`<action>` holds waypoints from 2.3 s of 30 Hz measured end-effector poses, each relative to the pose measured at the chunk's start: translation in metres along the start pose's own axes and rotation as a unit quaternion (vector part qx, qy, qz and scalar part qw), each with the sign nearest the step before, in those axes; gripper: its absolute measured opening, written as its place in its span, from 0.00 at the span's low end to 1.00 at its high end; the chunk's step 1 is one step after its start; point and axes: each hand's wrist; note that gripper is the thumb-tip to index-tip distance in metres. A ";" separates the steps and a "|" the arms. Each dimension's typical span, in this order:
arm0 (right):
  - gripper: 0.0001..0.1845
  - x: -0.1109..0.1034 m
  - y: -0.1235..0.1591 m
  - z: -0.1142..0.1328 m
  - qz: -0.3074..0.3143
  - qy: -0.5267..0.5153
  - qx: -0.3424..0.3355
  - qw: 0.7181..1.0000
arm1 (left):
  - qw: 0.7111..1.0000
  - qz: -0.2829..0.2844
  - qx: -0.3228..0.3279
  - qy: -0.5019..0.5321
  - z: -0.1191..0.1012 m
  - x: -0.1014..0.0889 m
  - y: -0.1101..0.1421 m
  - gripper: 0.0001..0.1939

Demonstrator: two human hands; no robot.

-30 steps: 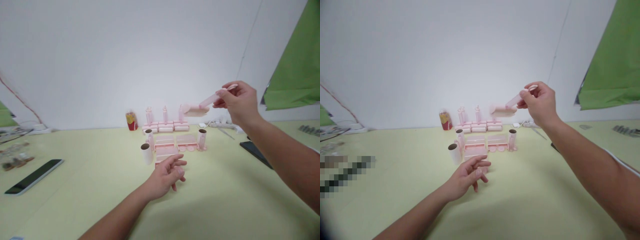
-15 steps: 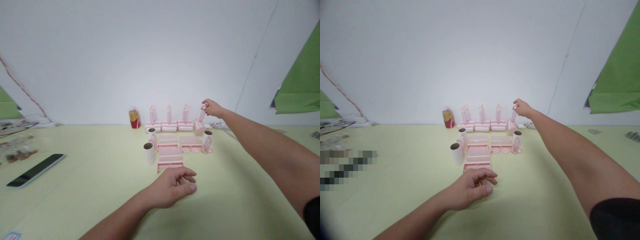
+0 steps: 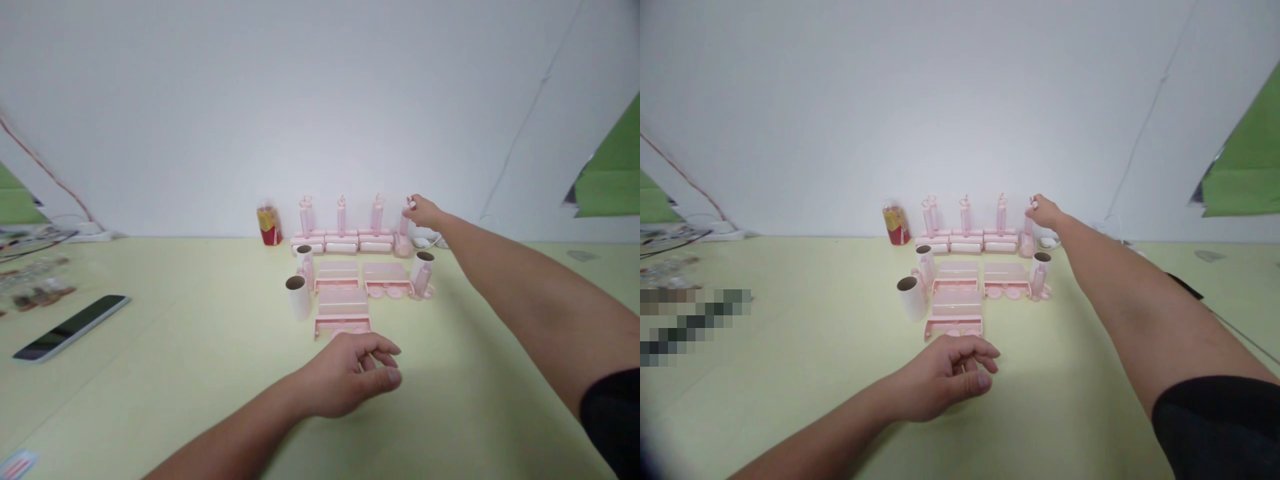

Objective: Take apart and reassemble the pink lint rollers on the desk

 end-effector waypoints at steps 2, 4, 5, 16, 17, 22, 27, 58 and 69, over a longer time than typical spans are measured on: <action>0.26 0.004 0.000 -0.005 0.013 0.019 0.020 1.000 | 1.000 0.002 0.001 0.005 0.000 0.000 0.000 0.23; 0.25 0.008 0.000 -0.009 0.028 0.035 0.039 0.998 | 1.000 0.005 0.001 0.008 0.000 0.000 0.000 0.22; 0.24 0.009 0.000 -0.011 0.036 0.040 0.048 0.997 | 1.000 0.005 0.001 0.008 0.000 0.000 0.000 0.22; 0.15 0.021 0.020 -0.023 0.101 0.029 0.128 0.986 | 1.000 0.005 -0.006 -0.004 0.002 0.002 -0.001 0.22; 0.16 0.021 0.022 -0.022 0.097 0.020 0.129 0.987 | 1.000 0.008 -0.008 -0.002 0.002 0.002 -0.001 0.22; 0.20 0.010 0.033 -0.019 0.066 -0.035 0.105 0.992 | 1.000 0.009 -0.004 -0.013 0.001 0.000 0.000 0.21; 0.16 -0.012 0.060 -0.009 0.041 -0.076 0.056 0.995 | 1.000 0.017 -0.001 -0.025 0.000 0.002 0.000 0.21; 0.17 0.009 0.217 -0.014 -0.116 0.001 -0.275 0.954 | 0.996 -0.013 0.013 -0.092 0.000 -0.001 -0.005 0.21; 0.16 0.013 0.218 -0.016 -0.116 0.001 -0.298 0.947 | 0.996 -0.013 0.006 -0.088 0.002 0.001 -0.006 0.20</action>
Point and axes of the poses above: each hand's wrist, its own y-axis away from the middle knuckle, its own x-axis out of the palm, z = x × y, and after that the axes turned 14 degrees about -y, right-handed
